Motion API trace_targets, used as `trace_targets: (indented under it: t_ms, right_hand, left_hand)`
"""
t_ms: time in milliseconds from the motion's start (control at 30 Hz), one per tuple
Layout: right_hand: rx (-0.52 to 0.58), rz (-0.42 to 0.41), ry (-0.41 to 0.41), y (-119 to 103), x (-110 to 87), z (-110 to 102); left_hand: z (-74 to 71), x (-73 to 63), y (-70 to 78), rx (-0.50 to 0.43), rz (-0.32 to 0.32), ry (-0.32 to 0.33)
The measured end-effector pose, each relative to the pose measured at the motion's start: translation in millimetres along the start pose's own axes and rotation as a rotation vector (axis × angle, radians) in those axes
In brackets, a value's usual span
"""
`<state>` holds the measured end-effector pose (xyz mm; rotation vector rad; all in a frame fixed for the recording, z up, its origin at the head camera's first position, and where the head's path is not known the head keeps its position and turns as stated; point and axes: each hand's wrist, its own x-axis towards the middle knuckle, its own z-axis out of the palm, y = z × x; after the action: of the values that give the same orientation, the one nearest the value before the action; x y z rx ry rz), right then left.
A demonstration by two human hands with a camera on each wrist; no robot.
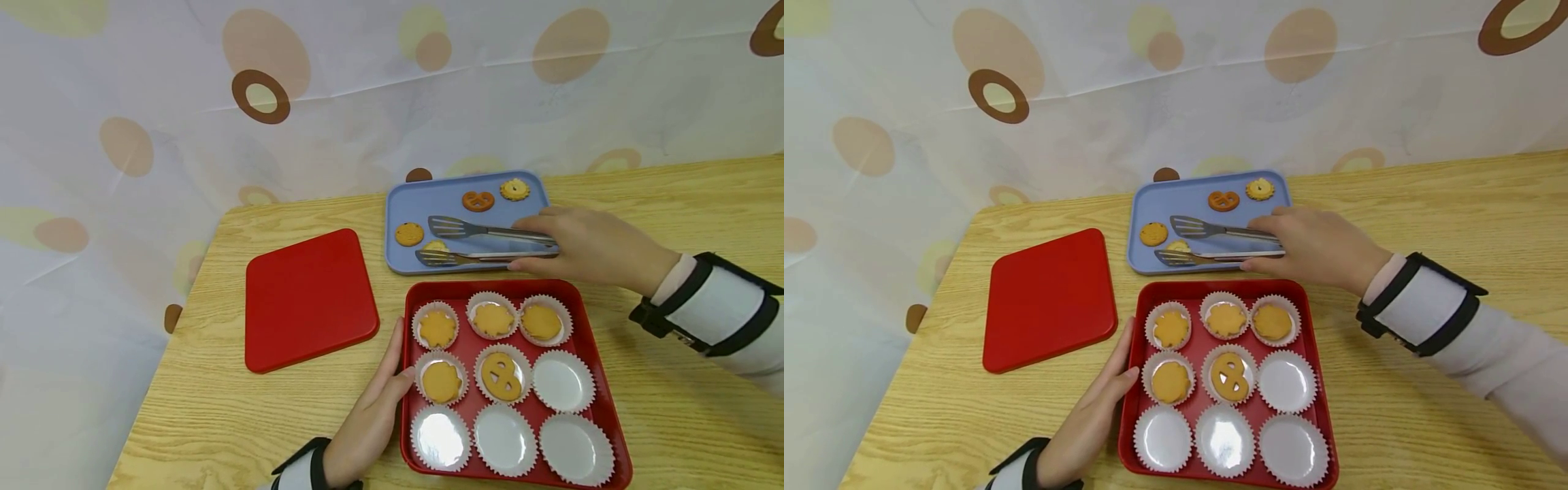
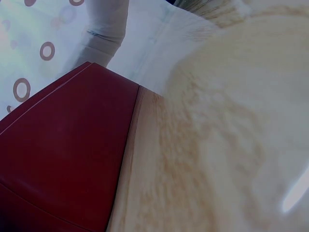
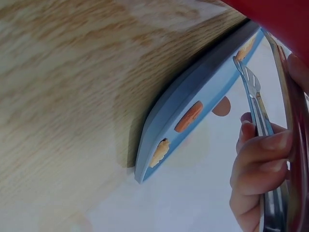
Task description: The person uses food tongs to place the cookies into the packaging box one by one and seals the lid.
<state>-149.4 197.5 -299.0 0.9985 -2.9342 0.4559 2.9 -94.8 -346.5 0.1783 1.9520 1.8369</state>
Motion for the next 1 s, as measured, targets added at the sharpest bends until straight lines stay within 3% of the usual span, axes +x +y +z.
trace_targets:
  t_ms: [567, 1000]
  right_hand:
    - [-0.047, -0.011, -0.012, -6.1, -0.8, 1.8]
    - [-0.078, -0.040, 0.026, -6.6, -4.9, 1.9]
  left_hand:
    - [0.2, -0.1, 1.1, -0.005, -0.002, -0.003]
    - [0.5, -0.1, 1.7, -0.007, -0.002, -0.005]
